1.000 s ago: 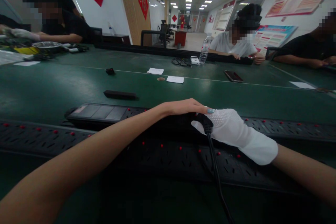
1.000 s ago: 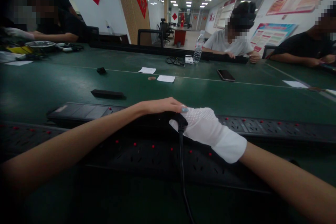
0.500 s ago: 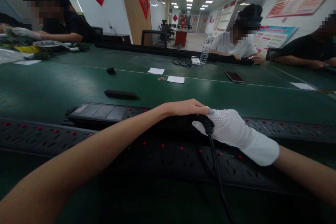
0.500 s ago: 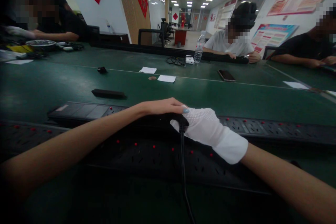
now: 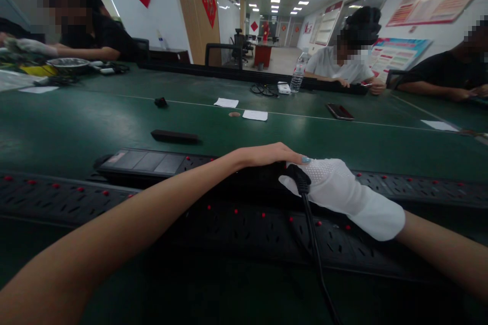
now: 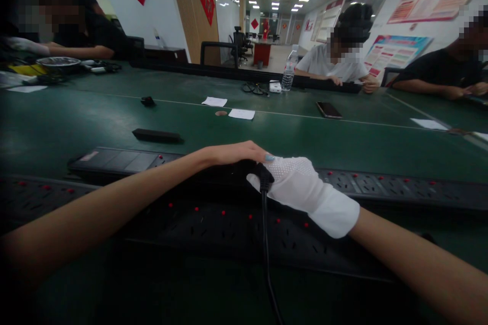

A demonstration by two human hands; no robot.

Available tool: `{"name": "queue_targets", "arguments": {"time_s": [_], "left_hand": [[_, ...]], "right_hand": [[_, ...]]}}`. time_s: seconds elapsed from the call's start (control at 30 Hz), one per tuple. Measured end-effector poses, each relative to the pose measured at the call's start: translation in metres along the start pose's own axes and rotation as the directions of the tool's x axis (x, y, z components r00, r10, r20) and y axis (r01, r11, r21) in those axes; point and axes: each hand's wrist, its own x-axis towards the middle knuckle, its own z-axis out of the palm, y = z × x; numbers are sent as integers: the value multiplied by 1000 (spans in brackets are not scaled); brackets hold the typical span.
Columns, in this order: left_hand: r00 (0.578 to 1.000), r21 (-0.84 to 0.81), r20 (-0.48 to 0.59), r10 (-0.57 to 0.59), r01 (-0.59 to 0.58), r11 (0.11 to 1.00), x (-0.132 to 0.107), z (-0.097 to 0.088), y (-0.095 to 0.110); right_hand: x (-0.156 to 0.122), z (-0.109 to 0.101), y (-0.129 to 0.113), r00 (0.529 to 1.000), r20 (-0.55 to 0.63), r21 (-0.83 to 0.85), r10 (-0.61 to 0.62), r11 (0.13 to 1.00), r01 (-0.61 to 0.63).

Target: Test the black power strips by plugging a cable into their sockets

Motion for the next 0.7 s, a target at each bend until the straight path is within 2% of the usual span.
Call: {"name": "queue_targets", "arguments": {"time_s": [0.2, 0.37, 0.5, 0.7], "left_hand": [[998, 90, -8, 64, -63, 994, 4, -3, -3], [999, 82, 23, 34, -36, 996, 5, -4, -4], [999, 70, 23, 47, -49, 996, 5, -3, -4], [999, 152, -4, 53, -52, 987, 4, -3, -1]], "right_hand": [[0, 0, 0, 999, -11, 24, -34, 999, 34], [-1, 1, 1, 1000, 18, 6, -22, 1000, 22], [-1, 4, 2, 1000, -3, -4, -16, 1000, 16], [-1, 5, 1, 1000, 14, -28, 0, 1000, 0]]}}
